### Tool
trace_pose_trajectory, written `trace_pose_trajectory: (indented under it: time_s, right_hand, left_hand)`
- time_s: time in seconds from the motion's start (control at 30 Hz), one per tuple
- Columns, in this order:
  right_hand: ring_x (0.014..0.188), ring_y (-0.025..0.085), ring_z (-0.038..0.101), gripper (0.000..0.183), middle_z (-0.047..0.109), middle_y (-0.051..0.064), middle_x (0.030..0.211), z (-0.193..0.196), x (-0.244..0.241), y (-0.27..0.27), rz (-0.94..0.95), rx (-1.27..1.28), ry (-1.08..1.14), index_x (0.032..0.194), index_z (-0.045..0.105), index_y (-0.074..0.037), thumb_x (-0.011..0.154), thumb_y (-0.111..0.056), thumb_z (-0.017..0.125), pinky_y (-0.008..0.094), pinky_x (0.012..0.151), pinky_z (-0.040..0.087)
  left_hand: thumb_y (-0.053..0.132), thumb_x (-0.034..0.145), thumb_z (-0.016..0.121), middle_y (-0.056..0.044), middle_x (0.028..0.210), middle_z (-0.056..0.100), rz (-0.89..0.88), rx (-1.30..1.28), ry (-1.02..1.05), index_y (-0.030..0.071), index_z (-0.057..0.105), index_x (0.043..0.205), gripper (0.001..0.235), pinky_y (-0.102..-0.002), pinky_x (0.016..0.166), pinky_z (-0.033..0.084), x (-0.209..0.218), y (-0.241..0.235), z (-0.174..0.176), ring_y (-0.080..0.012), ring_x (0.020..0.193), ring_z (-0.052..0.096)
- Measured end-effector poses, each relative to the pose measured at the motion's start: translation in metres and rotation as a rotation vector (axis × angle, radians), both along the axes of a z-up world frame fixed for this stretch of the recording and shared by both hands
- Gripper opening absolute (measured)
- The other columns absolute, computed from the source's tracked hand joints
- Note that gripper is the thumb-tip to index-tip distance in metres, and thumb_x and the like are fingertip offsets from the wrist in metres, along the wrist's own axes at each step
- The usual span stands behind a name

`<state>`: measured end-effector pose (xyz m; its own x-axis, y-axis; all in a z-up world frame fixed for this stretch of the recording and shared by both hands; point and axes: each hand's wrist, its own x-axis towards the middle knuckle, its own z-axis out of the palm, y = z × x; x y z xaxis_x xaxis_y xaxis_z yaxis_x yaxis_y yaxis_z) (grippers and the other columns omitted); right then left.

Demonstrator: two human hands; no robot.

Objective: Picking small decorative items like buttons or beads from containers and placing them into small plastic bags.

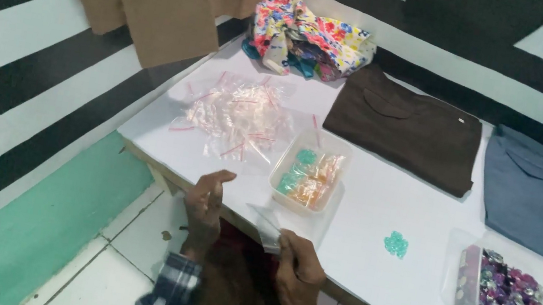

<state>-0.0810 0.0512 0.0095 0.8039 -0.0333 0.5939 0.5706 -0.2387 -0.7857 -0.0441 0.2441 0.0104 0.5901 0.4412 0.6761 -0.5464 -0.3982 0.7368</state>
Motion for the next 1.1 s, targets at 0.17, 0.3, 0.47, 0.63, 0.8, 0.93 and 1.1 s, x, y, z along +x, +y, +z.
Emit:
trace_pose_trajectory:
  time_s: [0.17,0.3,0.47,0.63,0.8,0.93,1.1]
  right_hand:
    - [0.085,0.016,0.064,0.019,0.075,0.006,0.092,0.027,-0.015,-0.066,-0.116,0.185,0.486,0.1,0.08,-0.006,0.092,-0.018,0.067,0.029,0.071,0.056]
    - [0.081,0.015,0.069,0.019,0.074,0.005,0.081,0.037,-0.017,-0.111,-0.186,0.139,0.459,0.097,0.079,-0.006,0.093,-0.021,0.067,0.029,0.076,0.058]
    - [0.077,0.019,0.067,0.025,0.079,0.011,0.094,0.03,-0.01,-0.145,-0.218,0.367,0.541,0.107,0.076,-0.003,0.091,-0.021,0.067,0.031,0.074,0.058]
    - [0.094,0.024,0.074,0.027,0.079,0.015,0.105,0.025,-0.006,-0.163,-0.247,0.603,0.515,0.112,0.075,0.002,0.092,-0.014,0.068,0.035,0.082,0.063]
    - [0.085,0.023,0.074,0.021,0.079,0.016,0.09,0.041,-0.004,-0.168,-0.326,0.526,0.599,0.102,0.077,0.002,0.088,-0.014,0.072,0.034,0.078,0.063]
    - [0.069,0.017,0.068,0.016,0.079,0.011,0.083,0.054,-0.002,-0.17,-0.441,0.33,0.58,0.095,0.079,-0.001,0.088,-0.015,0.074,0.028,0.068,0.061]
    - [0.085,0.015,0.077,0.006,0.08,0.008,0.091,0.04,0.004,-0.167,-0.446,-0.002,0.152,0.094,0.076,-0.003,0.088,-0.004,0.073,0.025,0.077,0.063]
  left_hand:
    - [0.036,0.098,0.056,-0.01,0.114,0.073,-0.39,-0.196,0.213,0.007,0.067,0.119,0.037,-0.037,0.093,0.056,-0.046,-0.11,0.01,-0.0245,0.109,0.069]
    - [0.015,0.086,0.076,-0.004,0.089,0.078,-0.532,-0.369,0.511,0.009,0.077,0.092,0.008,-0.027,0.08,0.061,-0.036,-0.184,0.022,-0.0151,0.087,0.073]
    - [0.008,0.089,0.072,-0.009,0.087,0.075,-0.607,-0.569,0.386,0.004,0.074,0.094,0.006,-0.029,0.077,0.063,-0.014,-0.243,0.037,-0.0189,0.083,0.072]
    - [0.01,0.09,0.071,-0.01,0.089,0.076,-0.627,-0.557,0.423,0.004,0.074,0.097,0.01,-0.029,0.078,0.063,-0.015,-0.272,0.038,-0.0192,0.086,0.074]
    - [0.009,0.085,0.076,-0.008,0.096,0.076,-0.546,-0.663,0.536,0.004,0.074,0.102,0.018,-0.031,0.084,0.063,-0.013,-0.275,0.037,-0.0191,0.09,0.072]
    - [0.028,0.079,0.08,0.0,0.119,0.062,-0.185,-0.37,0.516,0.015,0.055,0.125,0.053,-0.032,0.086,0.049,-0.022,-0.276,0.03,-0.0159,0.097,0.057]
    - [0.023,0.078,0.086,-0.002,0.106,0.068,0.083,0.317,0.017,0.015,0.067,0.104,0.034,-0.036,0.092,0.039,-0.021,-0.273,0.033,-0.0189,0.102,0.065]
